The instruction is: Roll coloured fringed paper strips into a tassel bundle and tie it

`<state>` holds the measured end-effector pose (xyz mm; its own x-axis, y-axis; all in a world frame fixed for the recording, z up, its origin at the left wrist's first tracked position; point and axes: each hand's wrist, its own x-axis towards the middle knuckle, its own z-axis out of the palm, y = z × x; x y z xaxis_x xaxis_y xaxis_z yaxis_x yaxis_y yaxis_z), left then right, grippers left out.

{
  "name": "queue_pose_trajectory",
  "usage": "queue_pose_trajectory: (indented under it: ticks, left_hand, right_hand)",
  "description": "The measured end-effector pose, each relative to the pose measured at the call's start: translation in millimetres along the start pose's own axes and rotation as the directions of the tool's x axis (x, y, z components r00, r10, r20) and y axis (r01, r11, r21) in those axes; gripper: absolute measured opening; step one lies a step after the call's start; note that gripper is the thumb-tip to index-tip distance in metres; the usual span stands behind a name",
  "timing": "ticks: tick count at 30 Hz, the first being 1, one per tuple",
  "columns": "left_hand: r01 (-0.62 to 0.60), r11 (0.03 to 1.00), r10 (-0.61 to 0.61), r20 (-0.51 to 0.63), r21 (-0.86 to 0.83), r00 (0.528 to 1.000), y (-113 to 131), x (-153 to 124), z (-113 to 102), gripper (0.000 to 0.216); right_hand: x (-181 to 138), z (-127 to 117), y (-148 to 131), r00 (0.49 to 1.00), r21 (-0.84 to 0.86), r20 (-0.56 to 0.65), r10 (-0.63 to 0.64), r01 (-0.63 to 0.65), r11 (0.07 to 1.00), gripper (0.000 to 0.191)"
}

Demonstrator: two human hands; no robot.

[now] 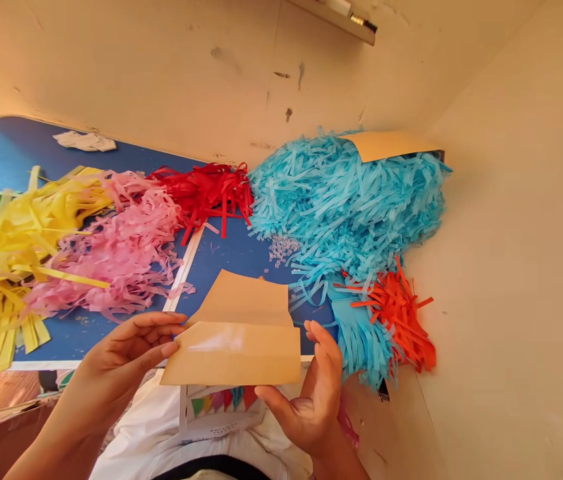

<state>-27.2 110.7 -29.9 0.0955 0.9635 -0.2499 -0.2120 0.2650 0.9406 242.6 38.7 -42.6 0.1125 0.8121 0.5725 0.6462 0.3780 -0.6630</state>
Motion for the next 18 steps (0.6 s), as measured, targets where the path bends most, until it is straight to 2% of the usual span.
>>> queue_pose_trajectory:
  ticks: [3, 7, 11, 15, 16, 18]
  left_hand:
    - [-0.004, 1.000, 0.004, 0.003, -0.007, 1.000, -3.7, 2.0, -2.0, 0.030]
    - [-0.005, 1.000, 0.005, 0.009, -0.016, 1.000, -6.5, 2.5, -2.9, 0.026]
    - [-0.003, 0.999, 0.003, 0.012, -0.032, 1.000, -6.4, 0.8, -0.8, 0.024]
    - [0.002, 0.999, -0.002, 0.001, -0.039, 1.000, -3.7, 0.0, 2.1, 0.022]
    - [0.001, 0.999, -0.001, -0.002, -0.045, 1.000, -2.9, 0.1, 2.7, 0.022]
    - [-0.004, 0.998, 0.004, -0.004, -0.057, 1.000, -1.8, 0.3, 3.7, 0.022]
  right_hand:
    - [7.0, 4.9, -5.0, 0.994, 0.145, -0.042, 0.100, -0.093, 0.985, 0.076]
    - [8.4, 4.3, -9.6, 0.984, 0.193, -0.011, 0.179, -0.173, 0.966, 0.075]
    - [5.2, 5.3, -9.9, 0.979, 0.222, -0.023, 0.203, -0.193, 0.956, 0.071]
    - [6.9, 9.3, -9.0, 0.977, 0.253, -0.136, 0.163, -0.125, 0.959, 0.048]
    - [7.6, 9.7, -8.2, 0.972, 0.268, -0.154, 0.179, -0.134, 0.954, 0.043]
    - [8.4, 9.1, -5.3, 0.964, 0.290, -0.107, 0.244, -0.205, 0.935, 0.036]
